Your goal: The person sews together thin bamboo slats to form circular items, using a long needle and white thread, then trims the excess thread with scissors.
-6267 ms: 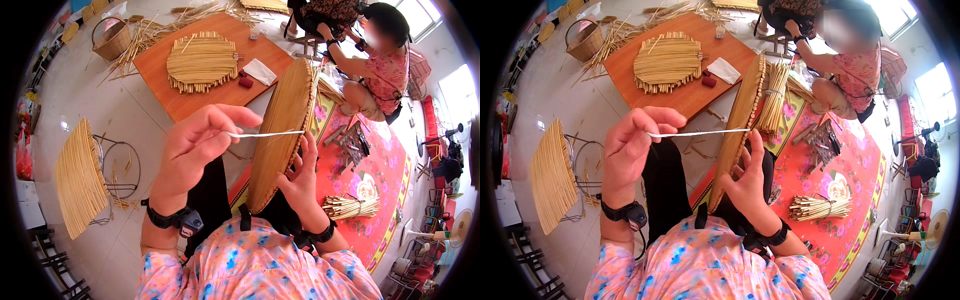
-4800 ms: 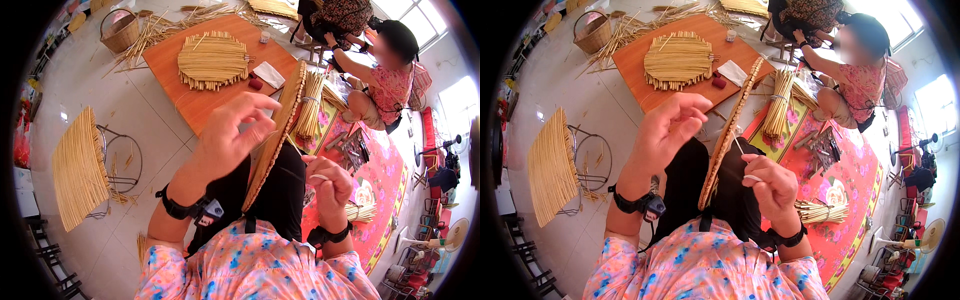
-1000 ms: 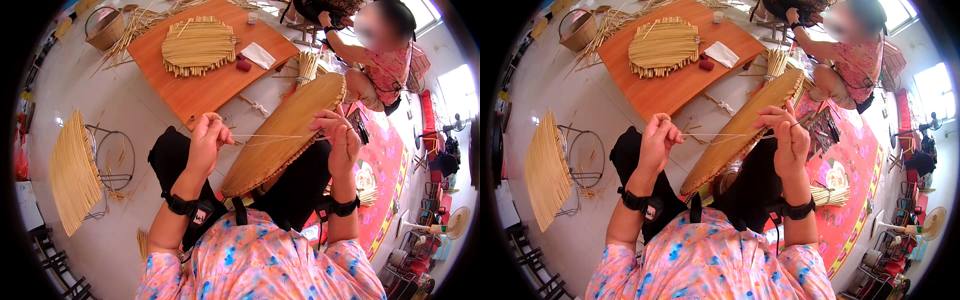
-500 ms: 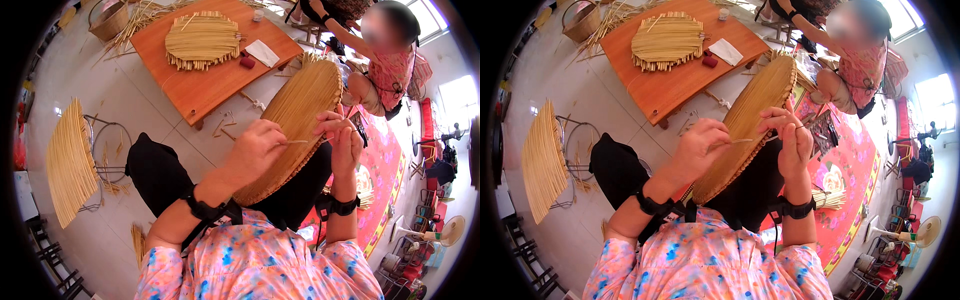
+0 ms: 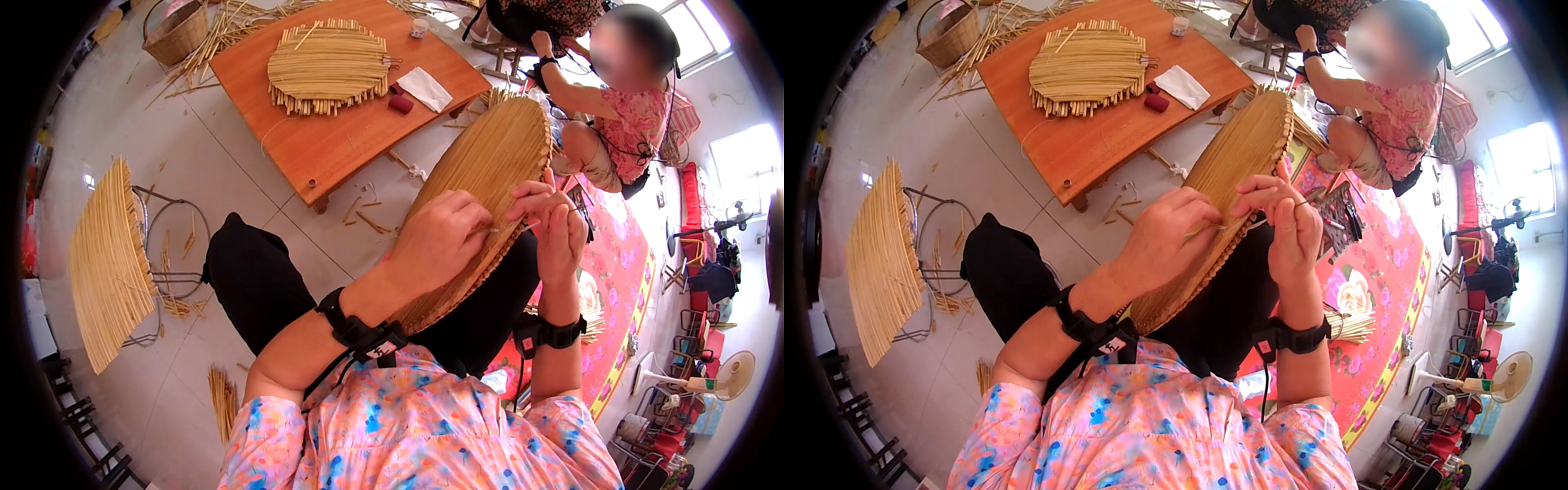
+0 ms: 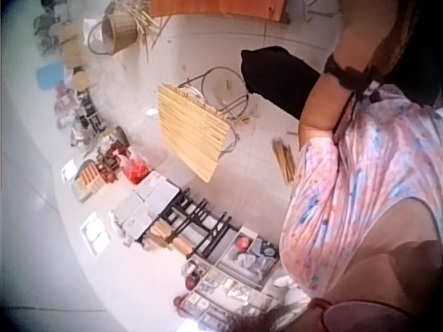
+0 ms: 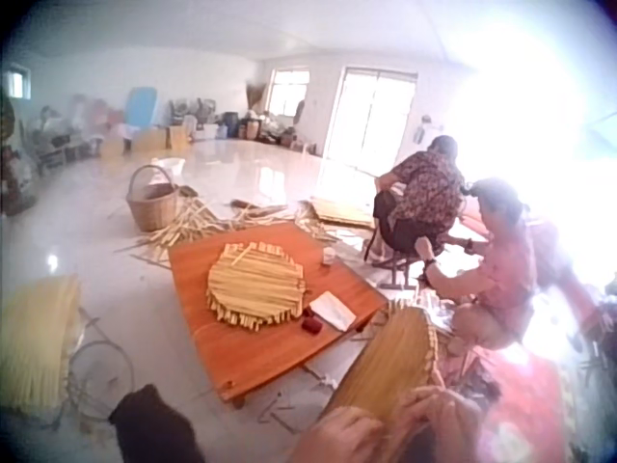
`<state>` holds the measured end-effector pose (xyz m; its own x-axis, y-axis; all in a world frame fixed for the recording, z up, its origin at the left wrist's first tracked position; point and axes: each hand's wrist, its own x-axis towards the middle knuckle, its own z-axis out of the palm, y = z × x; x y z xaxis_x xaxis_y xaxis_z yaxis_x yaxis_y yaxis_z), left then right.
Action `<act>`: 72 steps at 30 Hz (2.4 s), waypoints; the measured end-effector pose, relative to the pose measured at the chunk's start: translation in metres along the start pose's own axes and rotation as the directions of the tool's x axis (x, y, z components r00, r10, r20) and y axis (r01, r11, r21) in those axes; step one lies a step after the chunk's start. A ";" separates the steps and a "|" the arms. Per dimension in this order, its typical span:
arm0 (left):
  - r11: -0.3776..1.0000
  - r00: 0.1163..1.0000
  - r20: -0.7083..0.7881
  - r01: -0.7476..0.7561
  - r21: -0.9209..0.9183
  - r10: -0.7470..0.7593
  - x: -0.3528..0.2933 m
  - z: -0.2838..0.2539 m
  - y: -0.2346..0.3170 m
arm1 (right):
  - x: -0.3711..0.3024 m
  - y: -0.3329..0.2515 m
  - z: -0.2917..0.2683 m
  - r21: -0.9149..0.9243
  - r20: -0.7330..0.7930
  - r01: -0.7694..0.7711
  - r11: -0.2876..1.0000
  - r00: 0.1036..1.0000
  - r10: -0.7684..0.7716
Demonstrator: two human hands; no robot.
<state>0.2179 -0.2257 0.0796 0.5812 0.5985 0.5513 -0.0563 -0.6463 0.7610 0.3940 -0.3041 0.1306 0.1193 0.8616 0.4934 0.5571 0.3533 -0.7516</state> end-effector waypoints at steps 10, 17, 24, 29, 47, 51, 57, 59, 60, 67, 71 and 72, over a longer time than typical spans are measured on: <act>0.979 0.990 0.143 -0.038 0.202 0.008 0.005 -0.013 0.007 | -0.002 -0.004 -0.006 0.027 0.116 -0.009 1.000 0.993 0.006; 0.962 0.970 0.139 0.220 -0.164 -0.198 -0.007 -0.011 -0.001 | -0.008 -0.008 -0.001 0.194 -0.015 0.035 0.980 0.999 -0.032; 0.927 0.945 0.211 0.297 -0.228 -0.251 -0.014 -0.006 0.001 | -0.012 -0.017 0.002 0.244 -0.038 0.057 0.968 0.998 -0.049; 0.934 0.941 0.225 0.299 -0.194 -0.254 -0.012 -0.001 0.007 | -0.015 -0.029 0.004 0.272 0.027 0.054 0.961 0.998 -0.063; 0.970 0.976 0.123 0.198 -0.142 -0.181 -0.002 -0.002 0.009 | -0.044 -0.052 0.001 0.065 -0.173 0.117 0.991 0.979 -0.104; 0.980 0.982 0.131 0.150 -0.131 -0.133 0.002 -0.006 0.010 | -0.049 -0.053 -0.005 -0.155 -0.191 0.148 0.977 0.966 -0.177; 0.997 0.992 0.107 0.074 -0.008 -0.073 -0.002 -0.014 0.018 | -0.063 -0.063 -0.020 -0.374 -0.268 -0.233 0.897 0.954 0.137; 0.997 0.988 0.143 0.061 0.036 -0.066 -0.005 -0.015 0.015 | -0.062 -0.063 -0.021 -0.356 -0.257 -0.214 0.910 0.958 0.126; 0.997 0.988 0.142 0.062 0.036 -0.067 -0.005 -0.015 0.016 | -0.062 -0.063 -0.022 -0.338 -0.248 -0.195 0.921 0.962 0.113; 0.972 0.974 0.107 0.211 -0.102 -0.201 -0.004 -0.013 0.013 | -0.061 -0.066 -0.013 -0.305 -0.270 -0.172 0.937 0.959 0.088; 0.948 0.961 0.149 0.259 -0.186 -0.234 -0.007 -0.012 0.005 | -0.061 -0.069 -0.012 -0.255 -0.244 -0.156 0.954 0.965 0.092; 0.947 0.961 0.148 0.259 -0.188 -0.234 -0.008 -0.012 0.003 | -0.061 -0.069 -0.011 -0.244 -0.235 -0.145 0.959 0.968 0.087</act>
<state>0.2033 -0.2270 0.0819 0.6917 0.6564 0.3012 -0.0548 -0.3682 0.9281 0.3574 -0.3850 0.1575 0.3573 0.7789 0.5155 0.7174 0.1245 -0.6854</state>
